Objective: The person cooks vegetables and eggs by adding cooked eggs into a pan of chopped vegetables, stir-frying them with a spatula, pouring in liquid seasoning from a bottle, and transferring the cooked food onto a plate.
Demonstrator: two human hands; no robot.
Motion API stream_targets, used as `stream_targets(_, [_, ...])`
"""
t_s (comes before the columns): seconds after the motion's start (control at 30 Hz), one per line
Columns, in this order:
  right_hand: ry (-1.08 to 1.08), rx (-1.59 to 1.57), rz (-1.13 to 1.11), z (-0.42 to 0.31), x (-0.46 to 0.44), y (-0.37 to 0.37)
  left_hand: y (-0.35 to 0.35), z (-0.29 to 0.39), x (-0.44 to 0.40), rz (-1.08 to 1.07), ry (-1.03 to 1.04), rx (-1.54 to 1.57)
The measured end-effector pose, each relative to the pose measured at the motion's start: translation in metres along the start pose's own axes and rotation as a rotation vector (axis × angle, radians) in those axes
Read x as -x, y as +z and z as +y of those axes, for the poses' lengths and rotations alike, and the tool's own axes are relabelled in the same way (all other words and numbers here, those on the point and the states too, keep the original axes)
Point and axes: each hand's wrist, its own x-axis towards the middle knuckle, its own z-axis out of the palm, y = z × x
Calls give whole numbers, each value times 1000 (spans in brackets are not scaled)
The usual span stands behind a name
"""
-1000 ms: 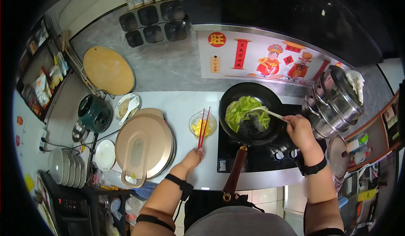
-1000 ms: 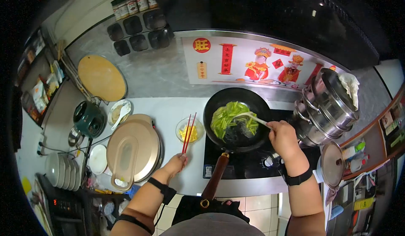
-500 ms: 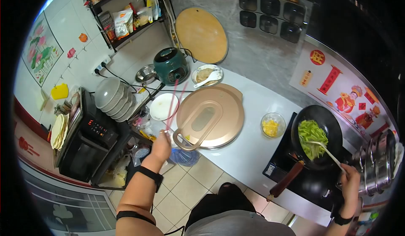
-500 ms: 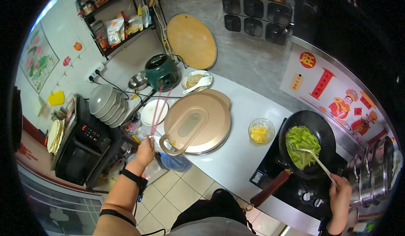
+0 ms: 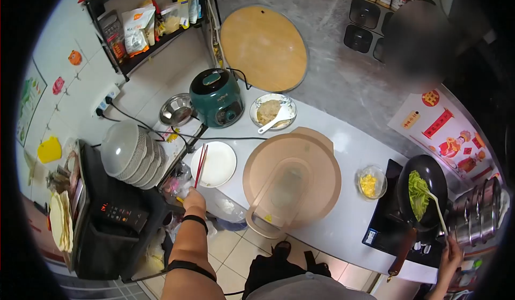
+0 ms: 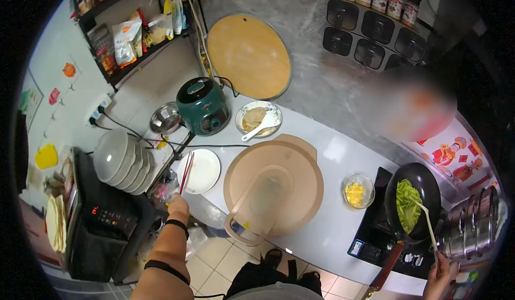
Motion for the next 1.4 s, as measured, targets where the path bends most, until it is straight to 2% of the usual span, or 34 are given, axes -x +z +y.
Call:
stream_targets(0.07, [31, 109, 11, -27, 10, 1, -3, 5, -8, 14, -6, 25])
stream_targets(0.1, [72, 24, 33, -7, 12, 5, 0, 6, -13, 7, 0, 21])
stream_targets(0.2, [86, 31, 28, -2, 18, 5, 11, 8, -29, 10, 33, -6])
stream_targets(0.27, [93, 7, 44, -4, 21, 7, 16, 9, -36, -64, -6, 60])
stream_targets(0.47, [181, -94, 57, -40, 29, 12, 27, -5, -49, -109, 48, 72])
stream_targets(0.5, [139, -86, 67, -41, 29, 14, 36, -17, -61, -7, 111, -77])
stream_targets(0.53, [133, -31, 56, -48, 28, 13, 19, 4, -43, 98, 184, -218])
stream_targets(0.57, [149, -14, 72, -60, 27, 15, -8, 18, -22, 157, 211, -105])
stream_targets(0.6, [160, -84, 89, -62, 26, 16, 2, 12, -37, 393, 415, -66])
stream_targets(0.63, [124, 6, 45, -67, 24, 10, -36, 42, 2, 484, 467, 314])
stream_targets(0.7, [131, 108, 12, -85, 17, 2, -68, 69, 39, 679, 851, 546])
stream_targets(0.73, [131, 134, -18, -87, 13, -4, -88, 85, 71, 654, 895, 628])
stream_targets(0.8, [-52, 31, 23, -59, 7, -1, -109, 115, 132, 580, 1008, 792])
stream_targets(0.83, [-44, 101, -10, -54, 1, -2, -107, 126, 154, 420, 1077, 917])
stream_targets(0.9, [-184, 204, 11, -30, -17, 6, -98, 150, 208, 67, 1161, 1139])
stream_targets(0.97, [-257, 211, 81, -15, -35, 14, -74, 170, 257, -85, 1201, 1035])
stream_targets(1.0, [-266, 210, 124, -9, -45, 15, -58, 176, 276, -135, 1184, 923])
stream_targets(1.1, [-319, 169, 261, 25, -85, 20, -19, 195, 327, -531, 1073, 838])
stream_targets(1.13, [-337, 176, 287, 38, -100, 26, -1, 203, 337, -527, 1078, 831])
stream_targets(1.2, [-341, 162, 262, 62, -126, 45, 29, 217, 350, -824, 916, 864])
stream_targets(1.27, [-381, 64, 210, 70, -136, 60, 43, 231, 361, -884, 844, 785])
stream_targets(1.33, [-472, -58, 65, 67, -134, 60, 57, 243, 372, -999, 652, 805])
stream_targets(1.4, [-479, -67, 13, 64, -122, 47, 67, 251, 376, -1017, 599, 798])
